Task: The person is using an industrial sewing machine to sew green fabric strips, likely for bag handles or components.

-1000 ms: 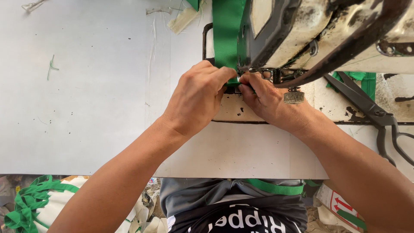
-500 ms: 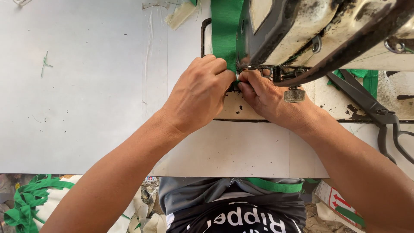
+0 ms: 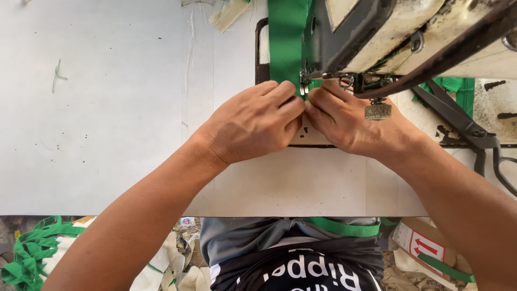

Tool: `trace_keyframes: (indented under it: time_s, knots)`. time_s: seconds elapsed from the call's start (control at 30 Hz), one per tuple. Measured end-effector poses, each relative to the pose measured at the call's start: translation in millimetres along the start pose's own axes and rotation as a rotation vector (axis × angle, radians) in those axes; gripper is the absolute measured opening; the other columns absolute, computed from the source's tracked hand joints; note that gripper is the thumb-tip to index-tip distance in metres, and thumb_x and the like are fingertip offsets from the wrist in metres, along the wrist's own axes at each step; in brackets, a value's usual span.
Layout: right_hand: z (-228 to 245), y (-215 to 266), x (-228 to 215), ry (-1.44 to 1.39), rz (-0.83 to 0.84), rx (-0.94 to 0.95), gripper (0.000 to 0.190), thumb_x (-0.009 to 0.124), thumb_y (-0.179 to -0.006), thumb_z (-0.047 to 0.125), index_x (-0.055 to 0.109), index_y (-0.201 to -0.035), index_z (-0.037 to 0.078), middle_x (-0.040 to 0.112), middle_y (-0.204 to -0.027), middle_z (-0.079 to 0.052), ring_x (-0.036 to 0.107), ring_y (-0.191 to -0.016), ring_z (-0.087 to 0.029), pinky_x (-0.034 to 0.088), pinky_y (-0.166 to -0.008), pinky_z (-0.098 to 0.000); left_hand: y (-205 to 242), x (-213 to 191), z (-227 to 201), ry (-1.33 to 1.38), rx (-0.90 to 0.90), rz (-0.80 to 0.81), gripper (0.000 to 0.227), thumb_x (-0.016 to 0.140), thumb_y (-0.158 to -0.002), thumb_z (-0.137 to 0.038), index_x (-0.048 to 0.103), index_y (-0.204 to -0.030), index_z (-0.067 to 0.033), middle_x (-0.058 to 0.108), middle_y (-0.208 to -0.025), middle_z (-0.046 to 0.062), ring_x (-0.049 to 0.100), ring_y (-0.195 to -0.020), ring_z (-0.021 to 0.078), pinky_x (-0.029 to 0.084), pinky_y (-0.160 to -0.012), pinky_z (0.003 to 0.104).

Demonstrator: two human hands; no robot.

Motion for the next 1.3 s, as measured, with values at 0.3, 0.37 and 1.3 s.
trace_keyframes:
  time_s: [0.3,0.37,1.3]
  knots:
    - [25,52,6,-0.544,-0.046,0.572,0.036,0.055,-0.11,0.001,0.057,-0.146,0.004,0.065,-0.126,-0.006,0.052,-0.086,-0.021,0.054,-0.072,-0.0328,9,-7,-14,0.065,-0.201,0.214,0.026,0.054,-0.105,0.002,0.056,-0.081,-0.006,0.05,-0.081,0.006,0.042,-0.074,0.0215,0.039,-0.065,0.037]
    - [29,50,4,-0.598,0.031,0.647,0.04,0.055,-0.104,-0.003,0.061,-0.142,0.007,0.062,-0.128,-0.004,0.049,-0.07,-0.021,0.045,-0.053,-0.0331,10,-5,-14,0.028,-0.185,0.201,0.026,0.056,-0.106,0.001,0.059,-0.08,-0.0044,0.049,-0.083,0.005,0.044,-0.076,0.0216,0.04,-0.065,0.037]
    - [6,15,13,-0.396,-0.006,0.221,0.013,0.056,-0.107,-0.008,0.051,-0.119,-0.007,0.042,-0.081,-0.012,0.042,-0.072,-0.022,0.048,-0.072,-0.0359,9,-9,-6,0.151,-0.223,0.101,0.021,0.063,-0.102,-0.006,0.059,-0.082,-0.002,0.05,-0.085,0.008,0.051,-0.082,0.0276,0.047,-0.07,0.039]
Point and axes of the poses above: each hand's wrist, its own y-axis away from the middle knuckle, its own x-axis out of the palm, z = x × y, the point moved 2 cm from there along -y, towards the middle knuckle
